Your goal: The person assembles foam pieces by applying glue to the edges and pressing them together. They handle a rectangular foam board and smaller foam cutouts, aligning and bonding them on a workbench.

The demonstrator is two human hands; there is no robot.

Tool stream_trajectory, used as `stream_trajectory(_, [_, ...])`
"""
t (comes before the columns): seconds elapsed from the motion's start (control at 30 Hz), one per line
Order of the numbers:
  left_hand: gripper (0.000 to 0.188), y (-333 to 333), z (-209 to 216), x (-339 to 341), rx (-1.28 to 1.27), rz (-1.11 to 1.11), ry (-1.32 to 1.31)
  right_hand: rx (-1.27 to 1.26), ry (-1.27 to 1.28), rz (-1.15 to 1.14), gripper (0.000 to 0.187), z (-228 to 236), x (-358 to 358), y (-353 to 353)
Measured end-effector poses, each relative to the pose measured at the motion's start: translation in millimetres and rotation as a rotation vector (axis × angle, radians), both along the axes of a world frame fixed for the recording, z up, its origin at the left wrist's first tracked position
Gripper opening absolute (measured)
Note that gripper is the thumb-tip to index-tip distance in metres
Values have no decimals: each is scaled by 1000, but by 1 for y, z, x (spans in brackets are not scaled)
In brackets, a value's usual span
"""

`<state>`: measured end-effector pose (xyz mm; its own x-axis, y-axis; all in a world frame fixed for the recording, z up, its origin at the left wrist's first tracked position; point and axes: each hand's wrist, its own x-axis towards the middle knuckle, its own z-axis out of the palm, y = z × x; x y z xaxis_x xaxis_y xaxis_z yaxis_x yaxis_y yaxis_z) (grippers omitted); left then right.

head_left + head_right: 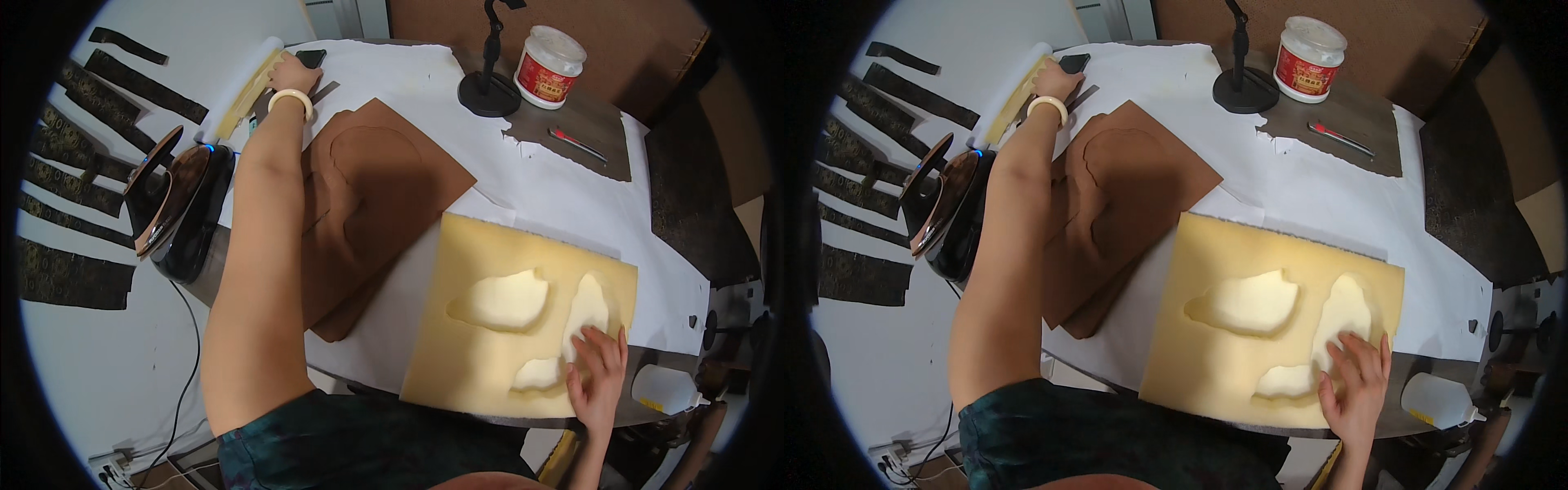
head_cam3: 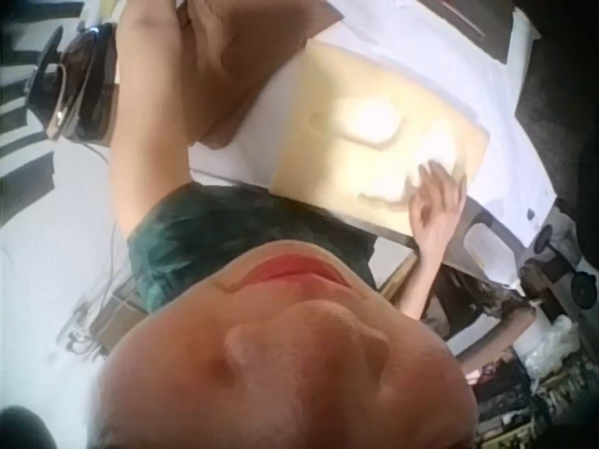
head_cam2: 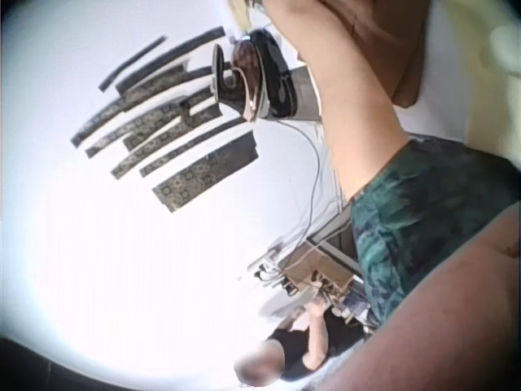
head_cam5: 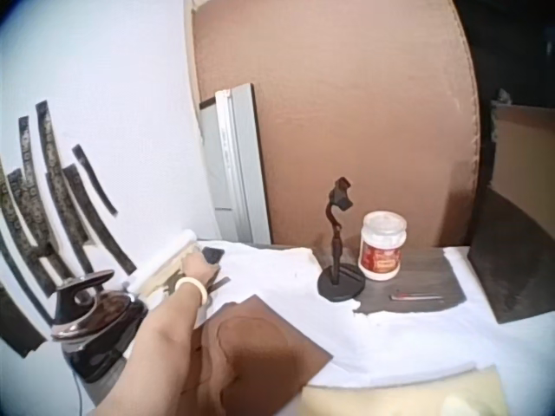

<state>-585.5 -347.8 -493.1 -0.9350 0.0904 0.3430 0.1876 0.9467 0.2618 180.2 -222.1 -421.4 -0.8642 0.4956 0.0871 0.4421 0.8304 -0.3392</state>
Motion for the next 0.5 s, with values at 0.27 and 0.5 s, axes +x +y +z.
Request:
stream_trajectory(0.27, [105,-27,41,98,489,-448,246,33,81,69,33,-8,6,2])
stream_trajectory(0.5, [90,-44,118,310,777,-813,23,78,155,85,30,-20,21,6])
